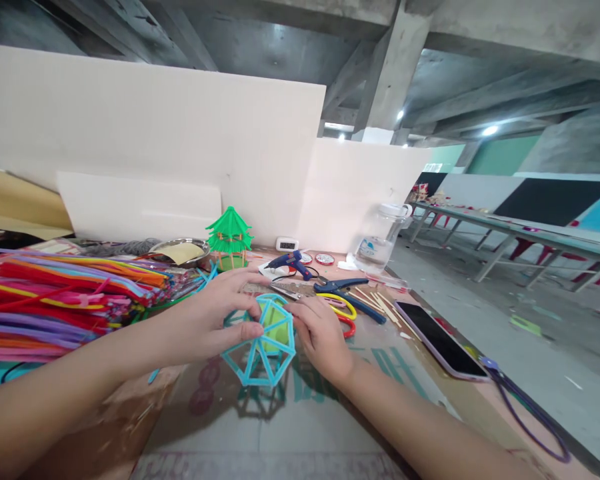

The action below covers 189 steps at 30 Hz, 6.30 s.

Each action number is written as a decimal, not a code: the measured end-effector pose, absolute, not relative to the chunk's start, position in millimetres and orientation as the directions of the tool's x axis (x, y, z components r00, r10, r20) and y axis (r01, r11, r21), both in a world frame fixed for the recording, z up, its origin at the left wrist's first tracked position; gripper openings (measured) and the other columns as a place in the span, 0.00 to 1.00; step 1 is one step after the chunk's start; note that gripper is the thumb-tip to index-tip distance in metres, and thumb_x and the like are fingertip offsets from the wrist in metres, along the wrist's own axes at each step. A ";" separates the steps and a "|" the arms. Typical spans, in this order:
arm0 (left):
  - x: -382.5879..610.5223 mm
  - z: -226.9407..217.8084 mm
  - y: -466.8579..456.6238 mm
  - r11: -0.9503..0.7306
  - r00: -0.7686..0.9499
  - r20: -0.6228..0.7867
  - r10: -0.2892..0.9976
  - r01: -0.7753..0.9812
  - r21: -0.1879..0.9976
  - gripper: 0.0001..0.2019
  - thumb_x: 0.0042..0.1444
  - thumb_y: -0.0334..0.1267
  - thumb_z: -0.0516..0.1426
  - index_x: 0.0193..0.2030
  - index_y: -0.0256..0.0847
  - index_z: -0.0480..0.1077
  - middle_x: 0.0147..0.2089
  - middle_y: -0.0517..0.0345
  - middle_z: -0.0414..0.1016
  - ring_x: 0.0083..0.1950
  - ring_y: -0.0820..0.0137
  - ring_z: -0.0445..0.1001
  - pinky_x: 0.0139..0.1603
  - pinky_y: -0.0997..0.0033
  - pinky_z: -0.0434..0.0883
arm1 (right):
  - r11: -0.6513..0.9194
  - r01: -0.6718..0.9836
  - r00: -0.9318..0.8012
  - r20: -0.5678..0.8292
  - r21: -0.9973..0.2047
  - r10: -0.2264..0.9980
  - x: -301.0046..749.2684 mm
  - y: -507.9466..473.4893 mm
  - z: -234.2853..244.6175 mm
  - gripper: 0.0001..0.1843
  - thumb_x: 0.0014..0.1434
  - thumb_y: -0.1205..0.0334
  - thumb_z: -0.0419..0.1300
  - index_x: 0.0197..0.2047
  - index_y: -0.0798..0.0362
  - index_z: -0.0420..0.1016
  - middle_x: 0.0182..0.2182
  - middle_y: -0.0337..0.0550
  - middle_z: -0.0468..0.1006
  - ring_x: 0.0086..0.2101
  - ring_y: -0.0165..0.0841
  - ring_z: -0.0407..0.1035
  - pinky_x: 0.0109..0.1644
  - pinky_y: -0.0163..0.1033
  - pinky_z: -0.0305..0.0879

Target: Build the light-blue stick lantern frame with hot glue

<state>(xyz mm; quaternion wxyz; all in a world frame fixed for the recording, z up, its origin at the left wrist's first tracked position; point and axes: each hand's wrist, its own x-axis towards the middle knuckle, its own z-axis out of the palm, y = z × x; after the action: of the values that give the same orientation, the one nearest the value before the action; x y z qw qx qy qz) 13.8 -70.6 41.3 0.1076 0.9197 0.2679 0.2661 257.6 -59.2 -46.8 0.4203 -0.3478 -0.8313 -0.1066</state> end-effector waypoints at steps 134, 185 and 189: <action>8.7 24.8 -29.4 -0.724 0.432 0.605 0.669 0.564 0.398 0.16 0.64 0.45 0.52 0.51 0.40 0.73 0.59 0.48 0.71 0.63 0.61 0.65 0.66 0.58 0.60 | 0.437 0.606 -0.136 0.455 -0.665 0.880 257.5 -34.2 -57.5 0.15 0.65 0.58 0.48 0.28 0.50 0.67 0.23 0.38 0.72 0.26 0.34 0.67 0.32 0.37 0.63; -21.6 36.9 137.0 -0.340 0.023 0.517 0.855 0.778 0.528 0.53 0.38 0.56 0.68 0.67 0.32 0.54 0.66 0.32 0.59 0.69 0.47 0.58 0.66 0.54 0.59 | 0.418 0.706 -0.229 0.375 -0.571 0.898 270.6 -38.4 -46.8 0.16 0.66 0.57 0.47 0.29 0.51 0.67 0.26 0.39 0.74 0.29 0.34 0.69 0.37 0.38 0.64; -14.3 17.3 151.4 -0.335 -0.005 0.545 0.839 0.784 0.523 0.49 0.39 0.53 0.68 0.65 0.35 0.56 0.65 0.36 0.60 0.68 0.50 0.59 0.66 0.56 0.59 | 0.457 0.699 -0.248 0.412 -0.550 0.877 281.1 -40.6 -55.9 0.15 0.66 0.58 0.48 0.29 0.50 0.67 0.29 0.40 0.74 0.34 0.36 0.70 0.45 0.41 0.64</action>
<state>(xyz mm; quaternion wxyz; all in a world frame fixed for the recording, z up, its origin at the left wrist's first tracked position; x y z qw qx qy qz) -14.3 151.4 17.3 0.0331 0.7045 0.5758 0.4136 281.1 -40.6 -55.9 0.3472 -0.5052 -0.7797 0.1279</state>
